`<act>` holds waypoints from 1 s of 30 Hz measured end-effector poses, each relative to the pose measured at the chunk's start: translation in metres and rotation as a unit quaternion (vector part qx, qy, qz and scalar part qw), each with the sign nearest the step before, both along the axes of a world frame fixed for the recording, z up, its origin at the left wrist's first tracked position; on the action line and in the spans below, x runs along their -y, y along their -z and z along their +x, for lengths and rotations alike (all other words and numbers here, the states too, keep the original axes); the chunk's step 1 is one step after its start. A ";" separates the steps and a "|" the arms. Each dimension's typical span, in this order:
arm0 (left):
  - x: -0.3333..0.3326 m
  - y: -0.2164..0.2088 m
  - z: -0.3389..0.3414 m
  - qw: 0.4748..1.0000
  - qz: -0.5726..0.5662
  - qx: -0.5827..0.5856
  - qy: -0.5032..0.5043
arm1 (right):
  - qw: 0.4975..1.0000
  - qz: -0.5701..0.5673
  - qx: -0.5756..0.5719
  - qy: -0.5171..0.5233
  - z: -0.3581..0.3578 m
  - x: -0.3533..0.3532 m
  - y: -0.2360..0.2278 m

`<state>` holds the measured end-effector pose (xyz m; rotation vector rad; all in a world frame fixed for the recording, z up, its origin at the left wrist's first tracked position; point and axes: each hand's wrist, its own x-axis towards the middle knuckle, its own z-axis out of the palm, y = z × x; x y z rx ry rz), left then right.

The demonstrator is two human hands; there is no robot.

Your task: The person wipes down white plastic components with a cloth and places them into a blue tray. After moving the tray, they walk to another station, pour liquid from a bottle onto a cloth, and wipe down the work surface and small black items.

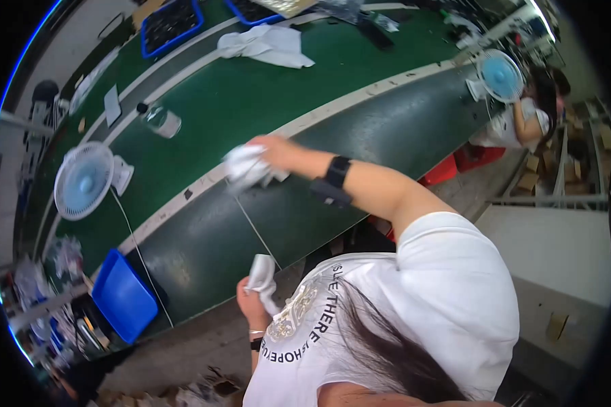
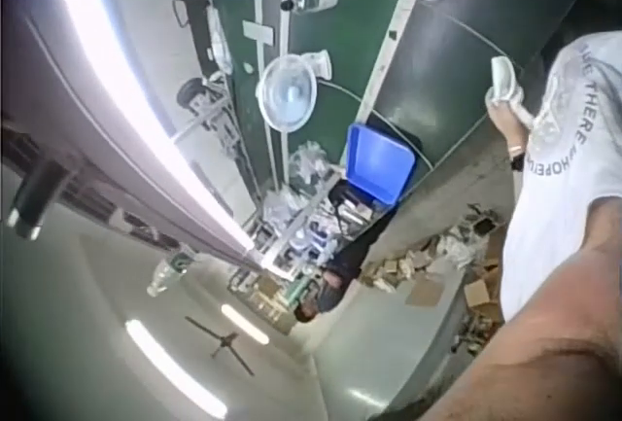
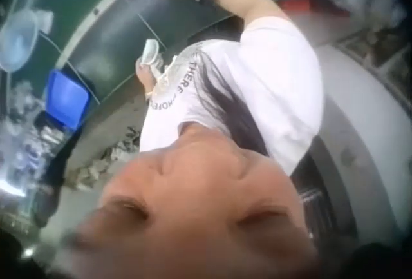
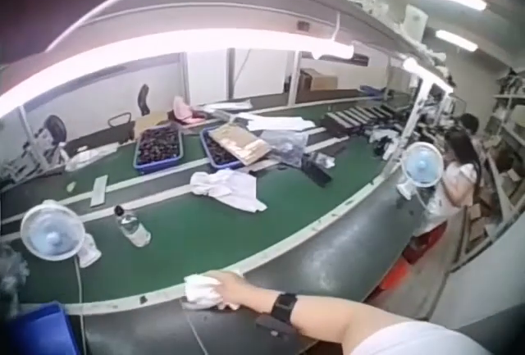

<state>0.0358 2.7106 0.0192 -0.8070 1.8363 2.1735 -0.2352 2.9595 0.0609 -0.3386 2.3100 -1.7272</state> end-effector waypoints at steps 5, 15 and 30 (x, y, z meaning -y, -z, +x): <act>0.019 -0.003 -0.069 0.993 -0.049 0.015 0.110 | 0.866 0.409 -0.115 0.264 0.093 -0.168 0.081; 0.013 0.053 -0.082 0.882 -0.061 0.188 0.429 | 0.915 -0.050 0.267 0.299 0.299 -0.257 0.049; -0.416 -0.090 -0.149 0.614 -0.300 -0.401 0.610 | 0.604 -0.722 0.245 0.232 0.204 -0.283 -0.014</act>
